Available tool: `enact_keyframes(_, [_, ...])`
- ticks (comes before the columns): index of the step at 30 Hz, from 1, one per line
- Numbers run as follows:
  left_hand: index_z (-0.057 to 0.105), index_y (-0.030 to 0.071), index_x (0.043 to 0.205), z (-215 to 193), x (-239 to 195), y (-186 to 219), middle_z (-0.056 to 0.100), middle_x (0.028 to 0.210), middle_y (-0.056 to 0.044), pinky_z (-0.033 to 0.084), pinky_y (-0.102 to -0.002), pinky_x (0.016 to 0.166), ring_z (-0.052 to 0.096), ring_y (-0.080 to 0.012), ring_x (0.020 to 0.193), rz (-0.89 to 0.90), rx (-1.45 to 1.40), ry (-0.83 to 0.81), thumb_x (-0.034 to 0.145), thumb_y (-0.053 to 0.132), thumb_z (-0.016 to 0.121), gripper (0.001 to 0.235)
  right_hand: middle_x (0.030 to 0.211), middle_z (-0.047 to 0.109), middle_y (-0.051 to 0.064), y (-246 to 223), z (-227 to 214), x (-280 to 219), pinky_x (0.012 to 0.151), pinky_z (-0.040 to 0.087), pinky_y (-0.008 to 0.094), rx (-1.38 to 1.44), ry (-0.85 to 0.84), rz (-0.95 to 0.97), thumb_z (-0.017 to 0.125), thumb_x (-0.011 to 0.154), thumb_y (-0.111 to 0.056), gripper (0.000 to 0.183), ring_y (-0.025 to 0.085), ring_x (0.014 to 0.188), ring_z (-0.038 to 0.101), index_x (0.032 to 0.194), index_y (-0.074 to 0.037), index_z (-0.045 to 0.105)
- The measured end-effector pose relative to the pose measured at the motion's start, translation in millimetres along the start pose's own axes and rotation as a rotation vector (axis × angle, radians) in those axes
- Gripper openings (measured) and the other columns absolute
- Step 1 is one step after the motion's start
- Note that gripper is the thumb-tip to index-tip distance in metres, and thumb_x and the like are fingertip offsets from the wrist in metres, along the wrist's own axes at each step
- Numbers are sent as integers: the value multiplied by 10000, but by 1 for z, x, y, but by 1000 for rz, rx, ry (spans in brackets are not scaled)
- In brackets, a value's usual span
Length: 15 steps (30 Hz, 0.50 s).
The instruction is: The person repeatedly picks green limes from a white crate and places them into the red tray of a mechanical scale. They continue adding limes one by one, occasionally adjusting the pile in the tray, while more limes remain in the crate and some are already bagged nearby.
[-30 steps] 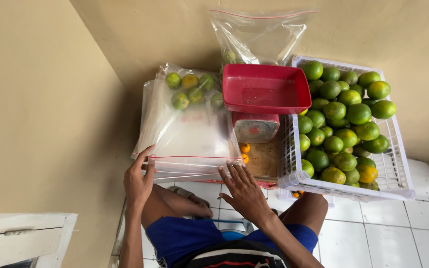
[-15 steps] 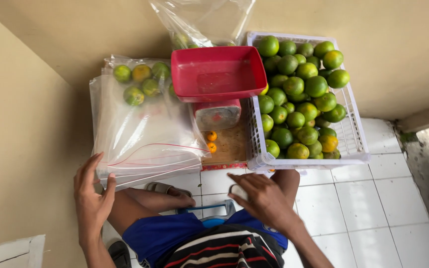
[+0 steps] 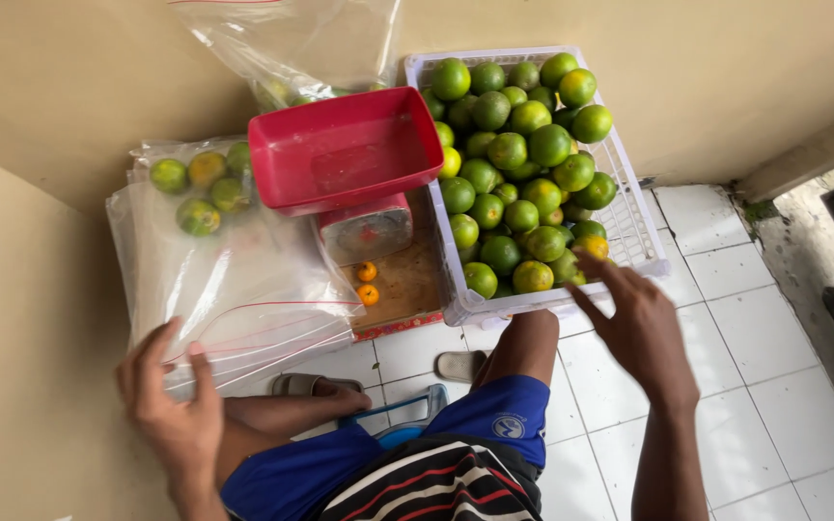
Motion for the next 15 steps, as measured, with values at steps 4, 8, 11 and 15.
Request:
enact_keyframes(4, [624,2,1328,66,9,80,648,1274,-167,502,-407,981,608,-316,1143,136,-310,-244,1007,-33,626,324,1148,758,70,70,12,8,698,584,494,-221,-270,324,603,999,-342,441,319,914,736,1394,-146,606])
enact_keyframes(8, [666,221,1352,152,9,158,670,1248,8,477,-377,949,648,-226,1159,351,-422,-473,966,217,696,388,1031,784,182,99,37,19,847,573,528,-134,-502,428,666,969,-398,494,340,997,758,1380,-128,627])
enact_keyframes(11, [598,203,1393,225,8,193,634,1251,-63,481,-480,895,596,-299,1212,455,-320,-734,1006,287,621,397,1073,794,167,95,53,34,871,565,537,-165,-713,505,663,919,-541,579,375,1010,759,1377,-186,632])
enact_keyframes(15, [561,232,1431,315,-7,214,633,1316,-73,422,-509,990,565,-306,1282,536,-123,-979,943,279,670,502,1069,801,136,130,91,32,847,575,487,-312,-765,449,654,873,-646,619,346,966,773,1351,-252,649])
Point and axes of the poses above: each hand's wrist, its own x-axis towards the middle knuckle, its own z-axis out of the palm, y = z × x, the point moved 8 cm from there along x, towards the middle knuckle
